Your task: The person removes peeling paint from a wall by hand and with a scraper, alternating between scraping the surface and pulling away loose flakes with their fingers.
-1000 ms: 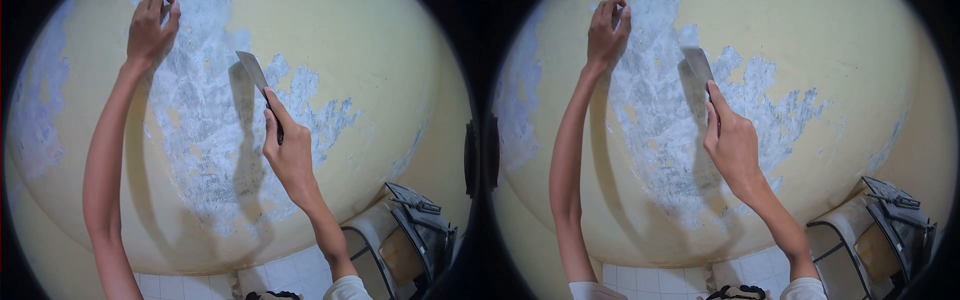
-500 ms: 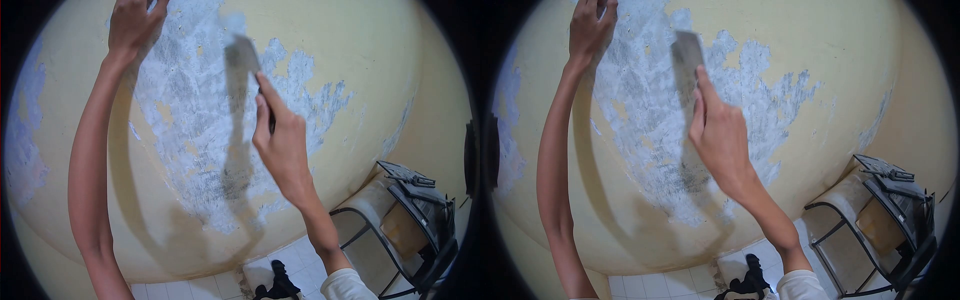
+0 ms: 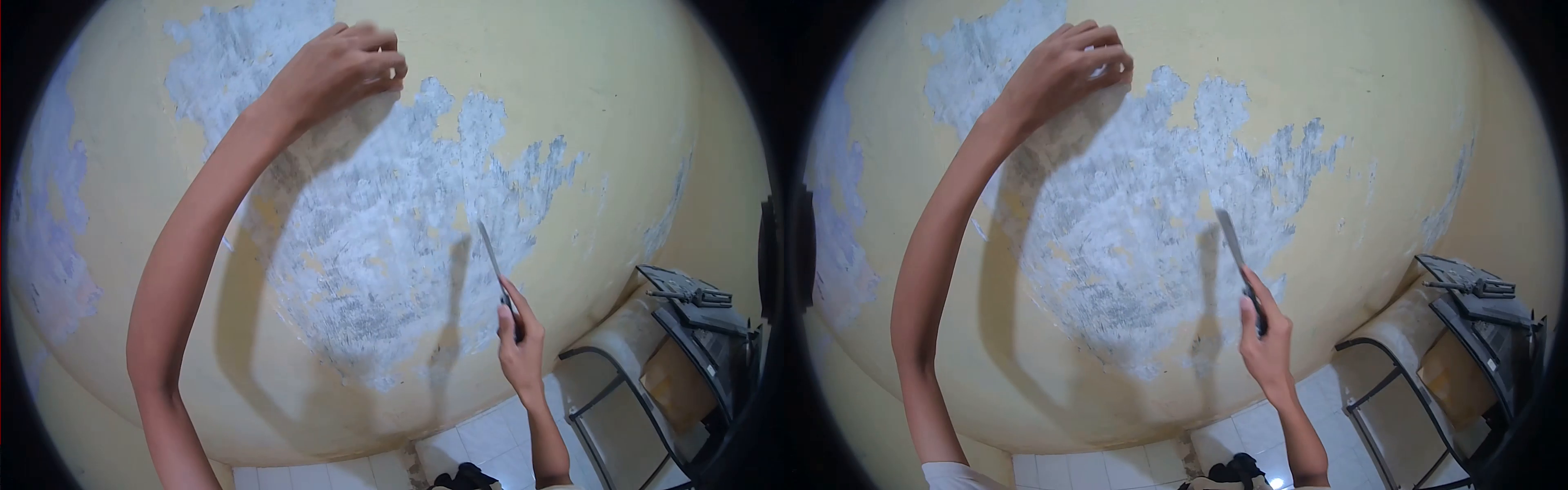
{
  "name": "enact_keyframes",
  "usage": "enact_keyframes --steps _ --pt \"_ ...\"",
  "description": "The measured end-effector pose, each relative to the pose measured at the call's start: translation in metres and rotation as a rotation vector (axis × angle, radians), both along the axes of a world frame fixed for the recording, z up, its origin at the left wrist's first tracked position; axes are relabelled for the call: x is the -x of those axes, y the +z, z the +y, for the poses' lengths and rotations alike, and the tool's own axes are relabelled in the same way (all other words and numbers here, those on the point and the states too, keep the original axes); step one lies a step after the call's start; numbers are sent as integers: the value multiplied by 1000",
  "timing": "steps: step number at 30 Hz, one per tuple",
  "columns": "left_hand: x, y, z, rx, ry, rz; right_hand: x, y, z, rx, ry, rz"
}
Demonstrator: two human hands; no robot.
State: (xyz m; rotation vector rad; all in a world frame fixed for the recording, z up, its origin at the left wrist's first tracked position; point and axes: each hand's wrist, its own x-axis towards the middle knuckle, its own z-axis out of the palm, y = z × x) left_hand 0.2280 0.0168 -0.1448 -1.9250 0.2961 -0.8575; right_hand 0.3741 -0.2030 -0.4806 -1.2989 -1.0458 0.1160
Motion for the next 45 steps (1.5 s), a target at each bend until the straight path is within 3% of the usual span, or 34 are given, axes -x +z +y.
enact_keyframes --steps 4,11,15,23,27,34,36,40,42,45 --pt "2 -8 -15 -21 103 38 -33 -85 -22 152 -73 101" --pt "12 -14 -20 -86 207 23 -39 -169 -83 428 -80 371" --pt "14 -24 -22 -199 296 -17 -55 -158 -84 527 -28 360" --pt "2 -24 -47 -294 542 60 -100 -118 -54 403 41 166" --pt "-11 -17 -59 -378 704 167 -108 -127 -56 388 38 172" --pt "-31 14 -53 -604 658 427 -115 -156 -73 393 26 238" --pt "-33 18 -54 -588 688 442 -119 -160 -74 370 17 251" --pt "-25 45 -61 -91 646 240 -128 -157 -71 395 -26 236" --pt "-17 58 -66 5 614 161 -131 -154 -67 371 -24 235" --pt "-4 49 -67 -103 672 204 -132 -144 -61 357 -8 224"
